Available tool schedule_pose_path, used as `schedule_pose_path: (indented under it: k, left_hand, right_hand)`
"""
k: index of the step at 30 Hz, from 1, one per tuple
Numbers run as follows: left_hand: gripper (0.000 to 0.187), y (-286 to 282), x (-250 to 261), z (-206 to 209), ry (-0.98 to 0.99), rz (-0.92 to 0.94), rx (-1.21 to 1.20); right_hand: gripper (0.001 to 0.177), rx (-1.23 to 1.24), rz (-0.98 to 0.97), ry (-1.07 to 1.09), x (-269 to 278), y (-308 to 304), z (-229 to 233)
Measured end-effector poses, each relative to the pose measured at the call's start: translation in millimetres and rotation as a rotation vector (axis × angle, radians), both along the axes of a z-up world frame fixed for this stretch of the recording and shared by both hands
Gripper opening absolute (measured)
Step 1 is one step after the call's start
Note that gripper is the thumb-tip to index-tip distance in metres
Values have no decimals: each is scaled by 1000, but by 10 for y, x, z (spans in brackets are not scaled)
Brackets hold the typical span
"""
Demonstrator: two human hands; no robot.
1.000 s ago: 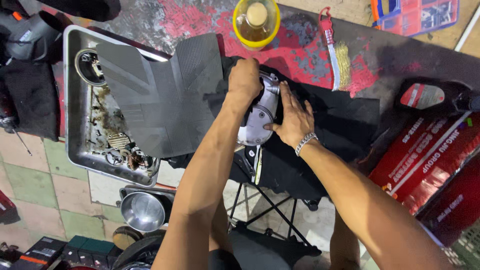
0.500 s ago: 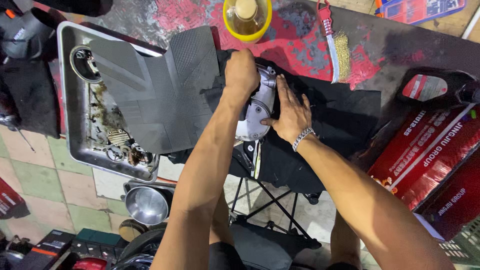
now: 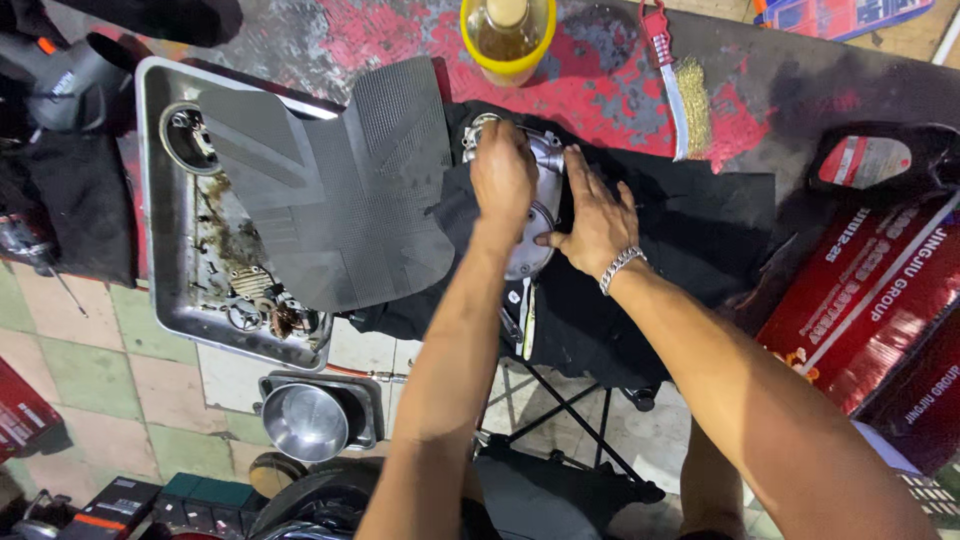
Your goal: The person wipes the exterior and interior surfaces of a disassembled engine casing with a black cloth. They rotate the casing to access different areas and continue wiping the internal components.
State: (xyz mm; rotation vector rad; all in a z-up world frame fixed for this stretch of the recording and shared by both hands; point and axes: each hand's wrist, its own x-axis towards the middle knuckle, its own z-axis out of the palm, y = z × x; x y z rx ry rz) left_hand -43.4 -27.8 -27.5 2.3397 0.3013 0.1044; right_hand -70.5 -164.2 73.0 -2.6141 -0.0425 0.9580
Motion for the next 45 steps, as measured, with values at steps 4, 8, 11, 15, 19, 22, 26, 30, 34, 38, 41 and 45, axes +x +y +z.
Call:
schedule_pose_path:
  k: [4,8,11,15,19,22,26,30,34,38,41,45]
  left_hand:
    - [10,236,499,-248,284,-266,116]
    - [19,226,517,-226,299,-378,183]
    - [20,193,202,-79,199,-288,97]
    - [36,81,74,25,68,-287,156]
    - [29,3,75,33,-72,-196,174]
    - [25,104,-38,67,-169,-231,42]
    - [14,532,-528,296,-83,-272,-256]
    - [9,616,-816,591,-66,-25,-279]
    - [22,513,-1085,774,-118,60,-202]
    - [13,519,-1092,715,-73,235,-324]
    - [12,465,-827,488,-112,202,-216]
    - [12,368,-381,168,-140,226,-156]
  right_hand:
    - [129,9,7,3,-49,17,26]
    - [130,27,-11,-3,2,-4,42]
    - [130,3,-11,23,-4,29,49]
    - [131,19,-26,18,26,19,49]
    - [131,19,-10,5,-11,36,52]
    - [131,3,0,9,12,-4,41]
    - [132,0,22,-23,-12,0,14]
    - [132,-19,25,8,-3,9,35]
    - [131,-18,41,-14,-8,-18,50]
    - [133,-34,45,15,14,28,43]
    - [132,-49,62,17,49,20,34]
    - [134,-63,41,49,13,65,66]
